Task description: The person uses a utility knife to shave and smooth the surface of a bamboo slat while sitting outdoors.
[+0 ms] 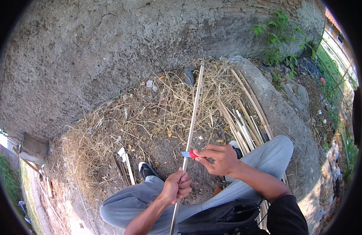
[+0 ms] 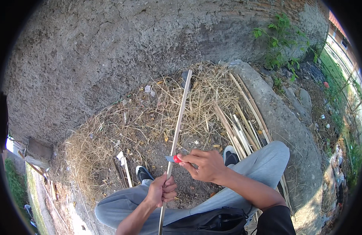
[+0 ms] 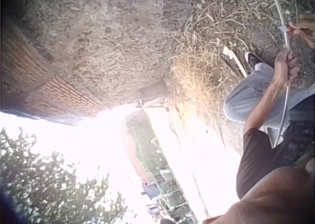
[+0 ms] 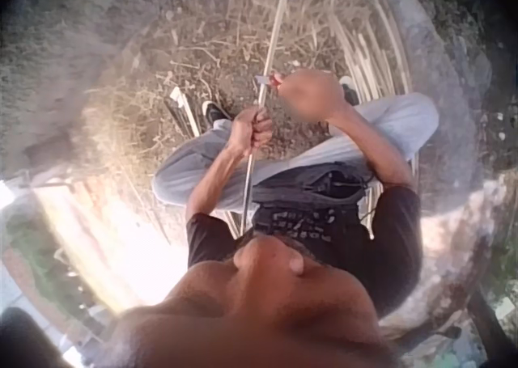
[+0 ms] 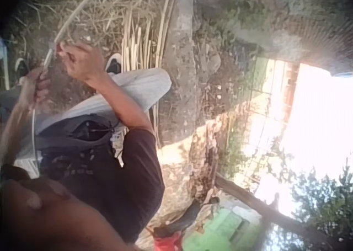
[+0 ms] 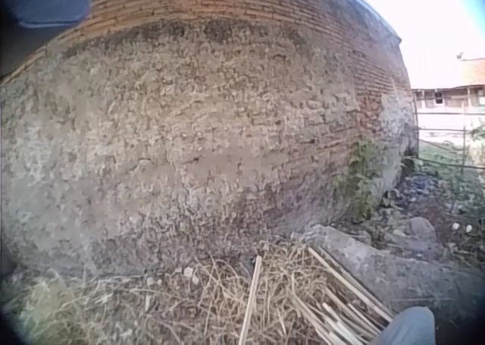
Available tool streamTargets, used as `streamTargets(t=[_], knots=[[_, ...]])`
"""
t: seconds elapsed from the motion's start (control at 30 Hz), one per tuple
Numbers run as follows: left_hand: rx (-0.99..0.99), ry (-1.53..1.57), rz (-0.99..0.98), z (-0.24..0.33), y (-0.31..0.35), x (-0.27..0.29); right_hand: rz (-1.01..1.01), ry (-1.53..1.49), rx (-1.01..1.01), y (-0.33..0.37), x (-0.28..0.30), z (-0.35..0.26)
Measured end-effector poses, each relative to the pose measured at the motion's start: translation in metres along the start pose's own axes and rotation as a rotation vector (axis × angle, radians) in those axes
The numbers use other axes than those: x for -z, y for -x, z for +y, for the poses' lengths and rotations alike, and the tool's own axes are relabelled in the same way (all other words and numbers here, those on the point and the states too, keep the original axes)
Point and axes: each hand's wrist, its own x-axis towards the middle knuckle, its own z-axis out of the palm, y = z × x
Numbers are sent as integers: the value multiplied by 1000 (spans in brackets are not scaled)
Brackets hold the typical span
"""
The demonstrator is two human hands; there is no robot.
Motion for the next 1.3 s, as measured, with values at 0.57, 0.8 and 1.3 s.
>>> streamTargets(t=[0.57,0.8,1.3], knots=[[113,54,-55,-12,6,-3,113,50,-115,-18,20,45],[207,165,-137,-11,-5,15,218,-70,-237,-19,29,31],[38,-90,11,-12,-5,8,-60,-40,-81,1,0,7]])
